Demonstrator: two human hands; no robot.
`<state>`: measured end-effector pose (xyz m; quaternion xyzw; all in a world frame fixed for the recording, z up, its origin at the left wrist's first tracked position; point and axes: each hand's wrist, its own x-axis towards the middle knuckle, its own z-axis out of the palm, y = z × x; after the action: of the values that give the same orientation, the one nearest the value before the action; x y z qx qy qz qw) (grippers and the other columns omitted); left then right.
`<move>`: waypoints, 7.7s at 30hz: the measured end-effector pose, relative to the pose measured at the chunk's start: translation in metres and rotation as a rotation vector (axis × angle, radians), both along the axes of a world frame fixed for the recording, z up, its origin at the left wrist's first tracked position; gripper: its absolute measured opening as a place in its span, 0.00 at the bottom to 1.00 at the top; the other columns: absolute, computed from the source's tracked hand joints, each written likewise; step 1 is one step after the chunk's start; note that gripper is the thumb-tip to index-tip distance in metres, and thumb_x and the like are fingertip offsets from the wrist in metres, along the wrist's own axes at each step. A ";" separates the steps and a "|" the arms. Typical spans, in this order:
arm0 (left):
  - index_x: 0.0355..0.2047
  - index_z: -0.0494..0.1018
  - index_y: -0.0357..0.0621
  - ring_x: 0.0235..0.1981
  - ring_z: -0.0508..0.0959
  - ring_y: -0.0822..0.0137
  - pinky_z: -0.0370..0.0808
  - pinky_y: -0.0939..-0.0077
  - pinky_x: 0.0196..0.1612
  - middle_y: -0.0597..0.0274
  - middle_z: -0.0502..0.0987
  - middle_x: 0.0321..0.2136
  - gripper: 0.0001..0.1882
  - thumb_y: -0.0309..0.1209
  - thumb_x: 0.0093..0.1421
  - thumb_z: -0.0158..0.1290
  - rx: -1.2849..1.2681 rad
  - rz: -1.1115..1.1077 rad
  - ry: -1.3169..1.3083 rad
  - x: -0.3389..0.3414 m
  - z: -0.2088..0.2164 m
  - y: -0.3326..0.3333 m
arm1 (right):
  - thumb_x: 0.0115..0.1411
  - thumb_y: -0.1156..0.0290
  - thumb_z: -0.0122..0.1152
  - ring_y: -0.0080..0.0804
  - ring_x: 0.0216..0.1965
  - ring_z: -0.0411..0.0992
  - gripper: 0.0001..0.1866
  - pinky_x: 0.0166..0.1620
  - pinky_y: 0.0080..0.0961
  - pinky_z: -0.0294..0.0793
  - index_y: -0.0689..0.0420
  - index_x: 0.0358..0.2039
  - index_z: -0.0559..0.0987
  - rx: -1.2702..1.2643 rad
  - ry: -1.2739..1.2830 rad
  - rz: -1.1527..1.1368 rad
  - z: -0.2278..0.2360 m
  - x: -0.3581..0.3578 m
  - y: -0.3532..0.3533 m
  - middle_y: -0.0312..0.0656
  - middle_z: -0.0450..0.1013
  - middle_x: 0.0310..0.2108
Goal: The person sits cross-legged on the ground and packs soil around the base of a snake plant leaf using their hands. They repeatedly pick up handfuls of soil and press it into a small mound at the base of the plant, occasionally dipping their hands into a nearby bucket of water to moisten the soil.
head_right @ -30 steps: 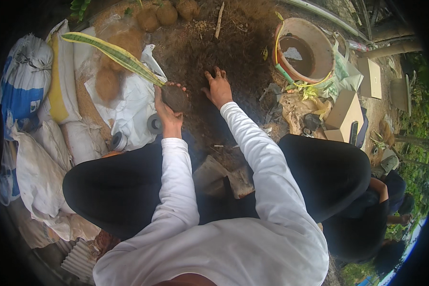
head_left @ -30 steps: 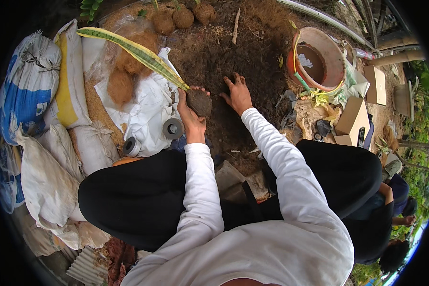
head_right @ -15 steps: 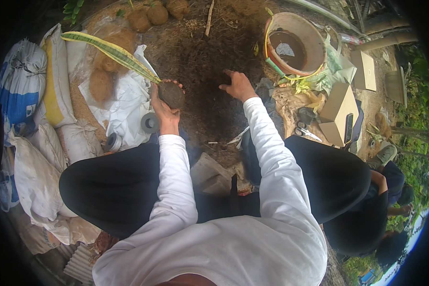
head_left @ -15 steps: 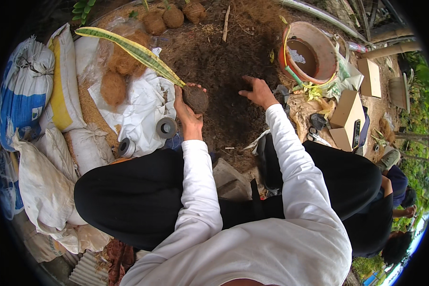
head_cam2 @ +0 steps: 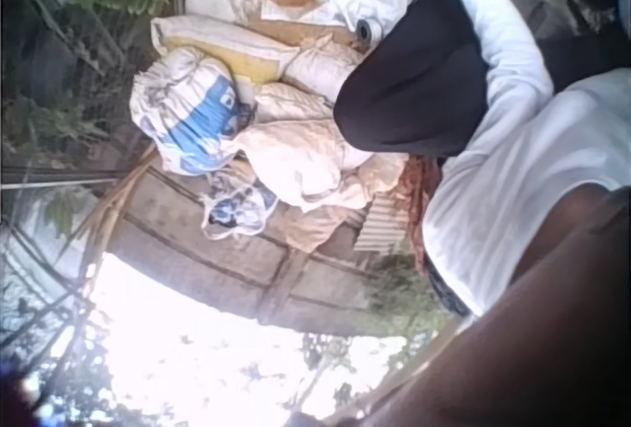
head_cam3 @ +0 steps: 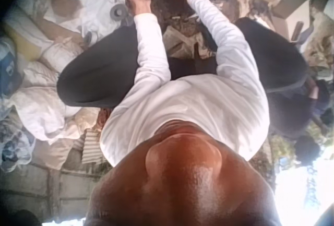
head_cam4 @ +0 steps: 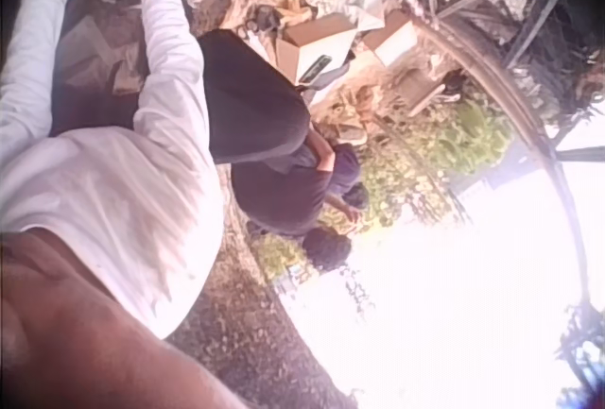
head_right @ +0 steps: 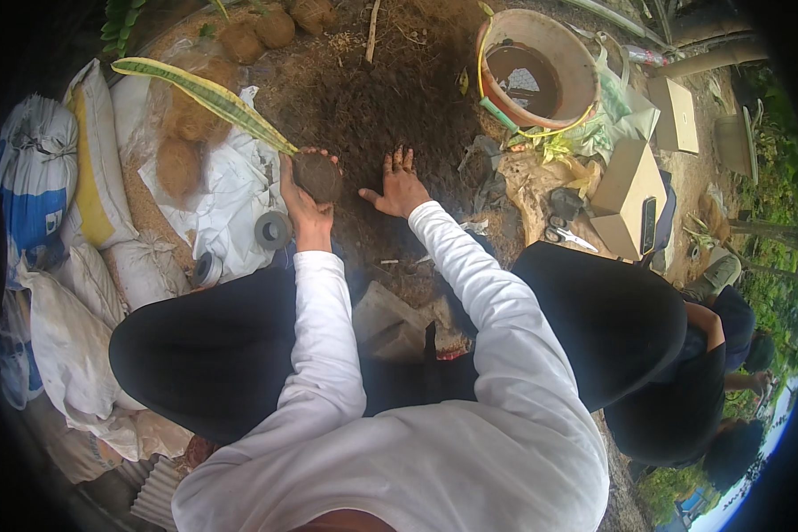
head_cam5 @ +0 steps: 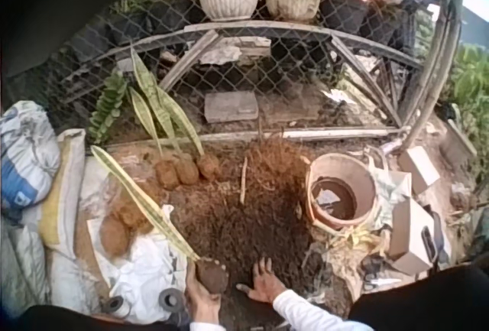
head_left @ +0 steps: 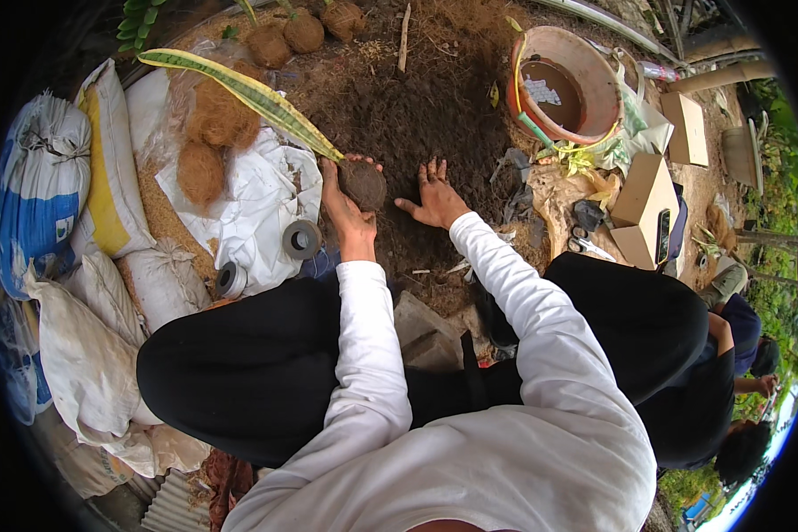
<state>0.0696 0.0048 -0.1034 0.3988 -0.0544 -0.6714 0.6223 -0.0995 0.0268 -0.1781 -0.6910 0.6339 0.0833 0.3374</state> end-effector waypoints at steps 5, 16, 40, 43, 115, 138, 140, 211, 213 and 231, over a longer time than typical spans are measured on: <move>0.35 0.70 0.41 0.35 0.78 0.62 0.80 0.61 0.43 0.58 0.74 0.31 0.21 0.48 0.73 0.42 -0.029 -0.018 0.042 -0.002 0.018 0.002 | 0.62 0.33 0.49 0.63 0.72 0.41 0.54 0.73 0.43 0.47 0.73 0.68 0.55 0.051 0.067 0.067 0.006 -0.004 -0.026 0.69 0.45 0.70; 0.35 0.71 0.40 0.35 0.78 0.61 0.80 0.61 0.41 0.56 0.74 0.31 0.20 0.45 0.73 0.43 -0.060 0.027 0.097 0.001 0.039 0.010 | 0.61 0.56 0.61 0.54 0.70 0.53 0.41 0.70 0.38 0.57 0.62 0.69 0.58 -0.278 0.140 0.028 -0.024 -0.040 -0.007 0.61 0.52 0.70; 0.37 0.73 0.44 0.35 0.80 0.56 0.77 0.62 0.37 0.57 0.77 0.33 0.23 0.52 0.71 0.43 -0.017 -0.025 0.043 -0.004 0.013 0.003 | 0.63 0.26 0.25 0.65 0.74 0.30 0.55 0.73 0.49 0.37 0.64 0.72 0.50 -0.005 0.168 0.020 -0.006 0.006 0.001 0.66 0.40 0.72; 0.37 0.73 0.45 0.35 0.80 0.56 0.77 0.62 0.37 0.57 0.77 0.33 0.23 0.52 0.70 0.43 -0.036 -0.020 0.003 -0.001 0.015 0.004 | 0.65 0.28 0.28 0.62 0.74 0.33 0.52 0.73 0.47 0.44 0.62 0.72 0.50 0.021 0.192 0.030 -0.009 0.003 -0.012 0.66 0.44 0.71; 0.59 0.67 0.36 0.55 0.73 0.58 0.69 0.65 0.58 0.51 0.72 0.56 0.28 0.48 0.72 0.44 -0.113 0.000 -0.159 -0.065 0.105 0.012 | 0.73 0.59 0.41 0.45 0.73 0.50 0.28 0.71 0.32 0.46 0.65 0.66 0.64 -0.674 -1.161 -0.396 0.194 0.025 0.025 0.53 0.58 0.69; 0.56 0.73 0.37 0.52 0.74 0.65 0.68 0.71 0.56 0.57 0.77 0.51 0.24 0.45 0.71 0.46 -0.226 -0.269 -0.465 -0.065 0.117 0.030 | 0.72 0.48 0.38 0.59 0.60 0.67 0.32 0.61 0.40 0.65 0.66 0.56 0.74 -0.589 -0.784 -0.586 0.196 0.018 -0.002 0.61 0.73 0.54; 0.57 0.72 0.37 0.51 0.75 0.65 0.69 0.72 0.55 0.57 0.77 0.50 0.25 0.45 0.71 0.47 -0.152 -0.231 -0.372 -0.066 0.110 0.023 | 0.72 0.47 0.37 0.59 0.60 0.66 0.33 0.62 0.40 0.65 0.66 0.58 0.73 -0.546 -0.776 -0.581 0.194 0.018 -0.004 0.62 0.72 0.54; 0.52 0.71 0.29 0.46 0.77 0.64 0.71 0.68 0.53 0.53 0.78 0.45 0.29 0.44 0.62 0.60 -0.396 -0.161 -0.720 -0.083 0.111 0.017 | 0.60 0.49 0.68 0.22 0.30 0.68 0.35 0.35 0.23 0.69 0.72 0.50 0.77 -0.155 -1.373 -1.037 0.206 -0.012 0.052 0.40 0.75 0.37; 0.56 0.66 0.23 0.52 0.73 0.58 0.66 0.65 0.59 0.43 0.73 0.51 0.38 0.44 0.58 0.63 -0.361 -0.140 -0.770 -0.085 0.115 0.019 | 0.59 0.49 0.69 0.21 0.28 0.66 0.36 0.34 0.23 0.69 0.73 0.51 0.76 -0.136 -1.352 -1.019 0.207 -0.010 0.051 0.40 0.75 0.36; 0.53 0.69 0.38 0.63 0.60 0.51 0.59 0.53 0.63 0.48 0.67 0.55 0.25 0.47 0.73 0.37 -0.671 -0.151 -1.228 -0.109 0.123 0.044 | 0.68 0.47 0.55 0.29 0.45 0.73 0.32 0.50 0.26 0.71 0.69 0.49 0.79 -0.563 -1.317 -0.983 0.191 -0.008 0.043 0.47 0.79 0.43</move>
<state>-0.0391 0.0489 0.0195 0.4872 -0.6276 -0.3134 0.5202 -0.1074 0.0697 0.0129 -0.3042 0.5331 -0.6487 0.4499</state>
